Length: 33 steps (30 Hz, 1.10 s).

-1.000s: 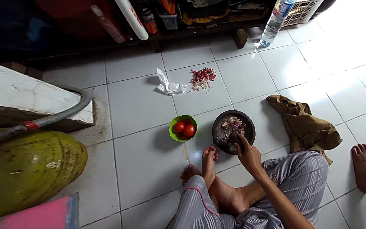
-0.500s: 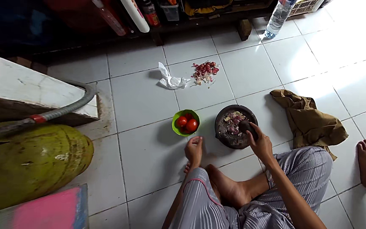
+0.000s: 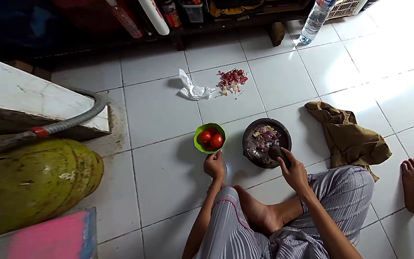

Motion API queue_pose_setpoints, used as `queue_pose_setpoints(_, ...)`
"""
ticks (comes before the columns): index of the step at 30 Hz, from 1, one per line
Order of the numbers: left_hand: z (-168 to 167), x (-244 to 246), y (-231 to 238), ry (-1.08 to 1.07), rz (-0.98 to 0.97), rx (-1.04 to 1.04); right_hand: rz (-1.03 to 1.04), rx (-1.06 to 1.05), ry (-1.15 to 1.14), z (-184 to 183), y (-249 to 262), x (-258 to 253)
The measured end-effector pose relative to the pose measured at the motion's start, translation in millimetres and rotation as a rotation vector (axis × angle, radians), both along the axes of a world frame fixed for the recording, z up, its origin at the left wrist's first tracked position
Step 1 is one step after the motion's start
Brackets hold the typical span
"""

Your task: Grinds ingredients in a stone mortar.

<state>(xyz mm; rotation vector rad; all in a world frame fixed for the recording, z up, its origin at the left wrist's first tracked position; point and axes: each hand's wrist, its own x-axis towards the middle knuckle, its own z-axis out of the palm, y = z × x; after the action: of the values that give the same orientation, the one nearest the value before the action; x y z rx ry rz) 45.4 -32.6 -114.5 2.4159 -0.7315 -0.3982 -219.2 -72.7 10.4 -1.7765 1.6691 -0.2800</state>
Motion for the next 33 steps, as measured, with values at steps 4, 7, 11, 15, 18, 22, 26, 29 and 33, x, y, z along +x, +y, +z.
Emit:
queue_pose_setpoints(4,-5,-2,-2,-0.066,-0.041,-0.043,0.009,-0.009,-0.007,-1,5,1)
queue_pose_setpoints(7,-11,-2,-2,-0.131,-0.093,-0.084,0.014,0.004,-0.003,0,7,1)
queue_pose_setpoints(11,-19,-3,1,-0.196,-0.102,-0.173,0.015,0.023,0.007,1,9,0)
queue_pose_setpoints(15,0,-24,7,-0.048,-0.135,-0.356,0.009,0.007,-0.009,1,13,-1)
queue_pose_setpoints(18,14,-50,9,0.078,-0.191,-0.553,0.007,0.012,-0.006,1,14,-1)
queue_pose_setpoints(22,17,-30,16,-0.06,-0.254,-0.199,0.026,0.016,-0.003,3,15,-2)
queue_pose_setpoints(26,-6,3,15,-0.23,-0.257,-0.04,0.048,0.025,-0.004,2,17,-3)
queue_pose_setpoints(29,-12,7,11,-0.291,-0.273,-0.054,0.065,0.029,0.007,1,18,-2)
queue_pose_setpoints(33,-17,4,15,-0.344,-0.337,-0.11,0.071,0.008,0.002,-3,21,-2)
